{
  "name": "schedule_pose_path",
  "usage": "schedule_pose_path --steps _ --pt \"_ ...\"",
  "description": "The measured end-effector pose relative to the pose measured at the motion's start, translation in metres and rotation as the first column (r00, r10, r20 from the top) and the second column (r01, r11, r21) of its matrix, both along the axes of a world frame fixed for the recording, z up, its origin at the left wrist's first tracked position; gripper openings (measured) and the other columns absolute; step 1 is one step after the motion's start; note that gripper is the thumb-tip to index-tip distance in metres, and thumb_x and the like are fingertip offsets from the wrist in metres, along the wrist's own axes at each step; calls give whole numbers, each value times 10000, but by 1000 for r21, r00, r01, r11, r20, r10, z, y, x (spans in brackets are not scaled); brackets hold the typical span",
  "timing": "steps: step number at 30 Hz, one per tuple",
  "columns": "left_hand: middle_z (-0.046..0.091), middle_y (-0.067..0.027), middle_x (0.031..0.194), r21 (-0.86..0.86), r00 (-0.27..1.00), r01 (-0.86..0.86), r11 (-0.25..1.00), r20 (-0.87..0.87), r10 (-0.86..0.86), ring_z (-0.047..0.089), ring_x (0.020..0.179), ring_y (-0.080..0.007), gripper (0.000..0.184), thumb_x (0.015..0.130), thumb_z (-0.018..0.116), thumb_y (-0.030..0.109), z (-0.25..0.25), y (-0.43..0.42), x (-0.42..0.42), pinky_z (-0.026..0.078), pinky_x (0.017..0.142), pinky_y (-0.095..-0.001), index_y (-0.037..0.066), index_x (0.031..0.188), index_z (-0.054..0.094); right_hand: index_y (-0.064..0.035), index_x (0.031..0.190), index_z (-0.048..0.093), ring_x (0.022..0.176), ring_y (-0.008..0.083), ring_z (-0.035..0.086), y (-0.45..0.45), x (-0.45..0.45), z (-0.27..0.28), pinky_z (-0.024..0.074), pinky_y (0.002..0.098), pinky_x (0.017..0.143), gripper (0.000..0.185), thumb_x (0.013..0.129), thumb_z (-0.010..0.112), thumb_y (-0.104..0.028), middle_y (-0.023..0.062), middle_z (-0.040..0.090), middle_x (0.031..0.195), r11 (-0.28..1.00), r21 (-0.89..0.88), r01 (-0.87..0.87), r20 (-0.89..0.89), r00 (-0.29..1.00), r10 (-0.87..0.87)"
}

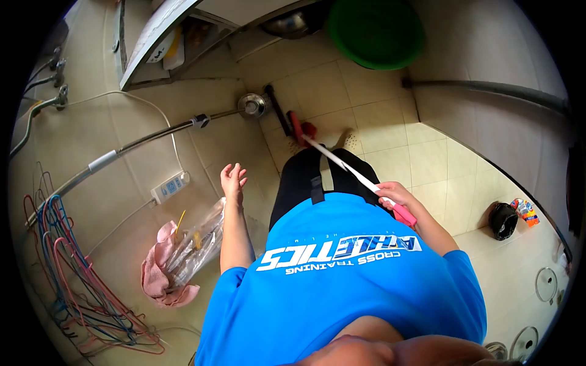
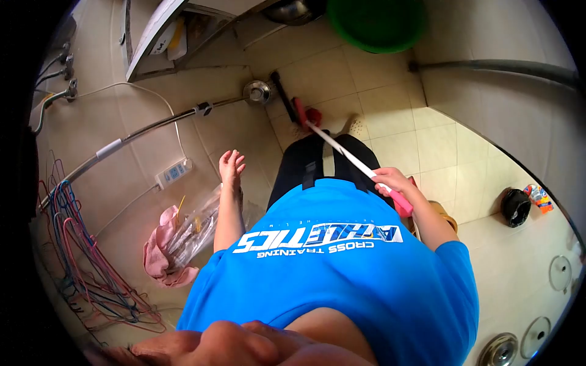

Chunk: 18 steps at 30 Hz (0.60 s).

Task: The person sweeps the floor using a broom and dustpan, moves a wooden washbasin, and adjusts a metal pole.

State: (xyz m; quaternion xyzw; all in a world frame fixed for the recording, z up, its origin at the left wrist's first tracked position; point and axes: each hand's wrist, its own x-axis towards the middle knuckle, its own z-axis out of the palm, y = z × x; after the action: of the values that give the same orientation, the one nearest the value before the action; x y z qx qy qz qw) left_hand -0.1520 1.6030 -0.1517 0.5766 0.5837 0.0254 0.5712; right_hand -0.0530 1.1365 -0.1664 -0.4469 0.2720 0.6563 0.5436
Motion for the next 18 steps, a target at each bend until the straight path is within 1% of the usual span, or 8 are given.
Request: schedule_pose_path --steps 1,3,5,9,11,15,17,18 --pt "554 -65 939 1 1000 -9 1000 1 9 580 778 -158 459 754 635 241 3 -4 2 468 549 -256 78 1103 387 -19 1021 514 413 102 467 7 5 -2 355 212 334 244 783 533 -72 49 505 572 1000 1 -9 1 1000 9" --pt "558 -64 929 -42 997 78 996 8 -77 583 757 -148 449 765 624 230 8 -7 2 465 554 -244 72 1112 386 -26 1084 499 395 78 443 25 10 -4 338 196 330 305 784 529 -72 38 504 575 983 74 -169 149 976 157" --pt "569 -67 922 -34 996 94 995 0 -94 587 748 -138 438 774 615 221 9 -8 -2 459 560 -225 71 1117 389 -28 1091 502 395 69 439 32 11 2 339 193 333 317 780 538 -78 31 505 579 980 63 -188 158 972 176" --pt "591 -65 894 29 980 200 979 8 -200 586 755 -124 405 790 595 212 12 -12 -5 448 577 -198 63 1114 402 -33 1089 497 393 67 435 36 16 2 333 186 328 315 781 537 -84 37 506 583 994 70 -88 159 984 76" --pt "590 -65 892 23 960 278 960 -20 -278 584 753 -117 394 797 584 205 3 -4 -21 445 583 -196 59 1115 402 -33 1093 485 395 70 437 48 14 0 332 190 324 321 784 538 -101 40 505 586 998 41 51 107 993 -55" --pt "585 -48 875 -19 919 394 919 15 -393 574 732 -104 313 806 570 181 -6 -11 -20 423 562 -189 51 1066 454 -14 1076 466 411 81 424 94 46 -36 338 194 340 298 797 522 -101 49 488 594 997 -7 72 205 976 -69" --pt "580 -46 863 -32 892 452 892 42 -450 567 713 -100 289 805 568 165 -12 -14 -18 411 546 -187 43 1046 466 1 1069 464 417 81 426 111 57 -57 344 190 349 299 794 525 -101 53 496 603 983 -46 178 136 976 -170" --pt "560 -47 776 -34 887 453 891 116 -447 556 665 -100 267 791 586 127 -26 -7 -31 437 582 -207 4 1003 481 5 1045 469 419 75 419 114 47 -62 341 180 353 286 794 529 -117 48 493 603 971 -5 238 152 960 -235"
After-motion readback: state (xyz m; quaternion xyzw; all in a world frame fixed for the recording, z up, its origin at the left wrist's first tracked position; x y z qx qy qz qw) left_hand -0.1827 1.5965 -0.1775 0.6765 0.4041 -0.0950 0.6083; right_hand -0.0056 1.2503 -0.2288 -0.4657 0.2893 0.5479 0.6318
